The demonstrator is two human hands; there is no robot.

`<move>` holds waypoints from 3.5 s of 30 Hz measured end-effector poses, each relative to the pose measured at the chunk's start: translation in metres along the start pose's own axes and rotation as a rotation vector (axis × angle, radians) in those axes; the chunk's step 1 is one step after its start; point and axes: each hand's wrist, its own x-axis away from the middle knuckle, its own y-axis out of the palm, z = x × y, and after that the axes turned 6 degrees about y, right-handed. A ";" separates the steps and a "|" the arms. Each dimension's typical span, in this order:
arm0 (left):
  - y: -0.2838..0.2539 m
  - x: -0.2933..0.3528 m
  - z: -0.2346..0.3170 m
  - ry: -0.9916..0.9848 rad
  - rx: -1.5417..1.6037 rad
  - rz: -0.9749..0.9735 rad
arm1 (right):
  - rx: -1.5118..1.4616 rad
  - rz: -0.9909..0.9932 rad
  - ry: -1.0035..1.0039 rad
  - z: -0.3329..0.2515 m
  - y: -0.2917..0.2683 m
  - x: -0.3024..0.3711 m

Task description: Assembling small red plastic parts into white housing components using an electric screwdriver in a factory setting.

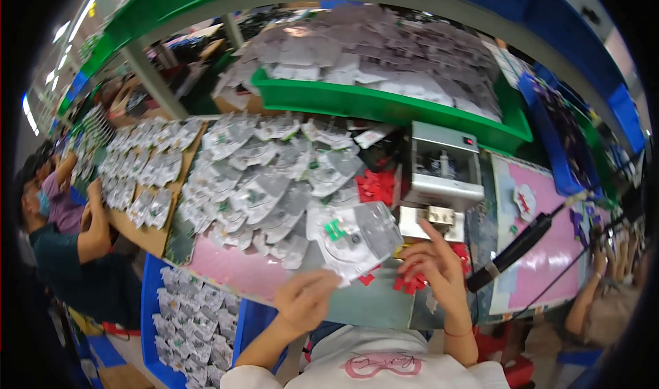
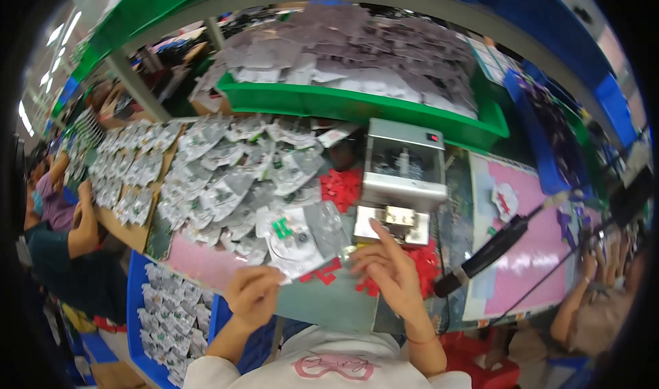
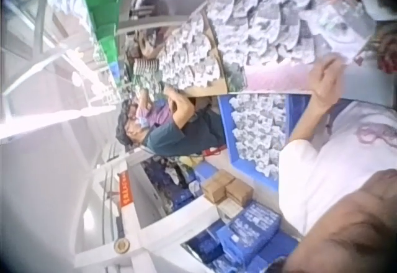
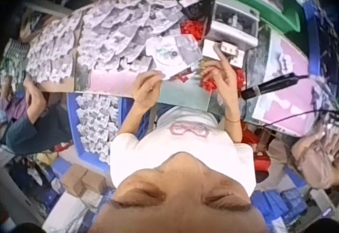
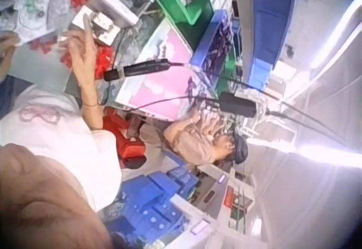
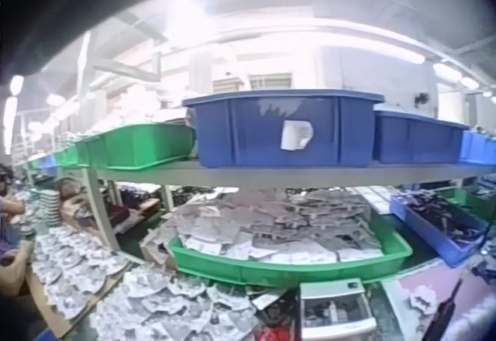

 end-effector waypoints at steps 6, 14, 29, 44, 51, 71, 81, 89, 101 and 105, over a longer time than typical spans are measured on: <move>0.037 0.012 0.020 0.054 0.125 -0.110 | -0.135 0.064 0.128 -0.008 -0.004 0.007; 0.060 0.033 0.031 -0.480 0.916 0.176 | -0.117 0.188 0.135 -0.008 -0.010 0.007; 0.056 0.002 0.026 -1.184 1.450 -0.453 | 0.165 -0.035 0.207 -0.002 -0.031 -0.008; 0.075 0.029 0.046 -0.982 1.091 -0.028 | 1.316 0.012 -0.641 -0.034 0.028 0.020; 0.077 0.029 0.052 -0.967 1.079 0.102 | 1.273 -0.019 -0.744 -0.027 0.028 0.021; 0.070 0.013 0.056 -1.276 1.236 0.120 | 1.245 -0.225 -0.864 -0.010 0.014 0.032; 0.068 0.019 0.054 -1.388 1.270 0.161 | 1.162 -0.277 -0.874 -0.001 0.016 0.037; 0.063 0.031 0.034 -1.429 1.453 0.099 | 1.035 -0.193 -0.891 -0.014 -0.007 0.044; 0.054 0.018 0.011 -1.274 1.297 0.552 | 0.891 0.337 -0.182 0.013 -0.041 0.063; 0.057 0.015 0.020 -1.223 1.242 0.500 | 0.908 0.383 -0.113 0.021 -0.042 0.065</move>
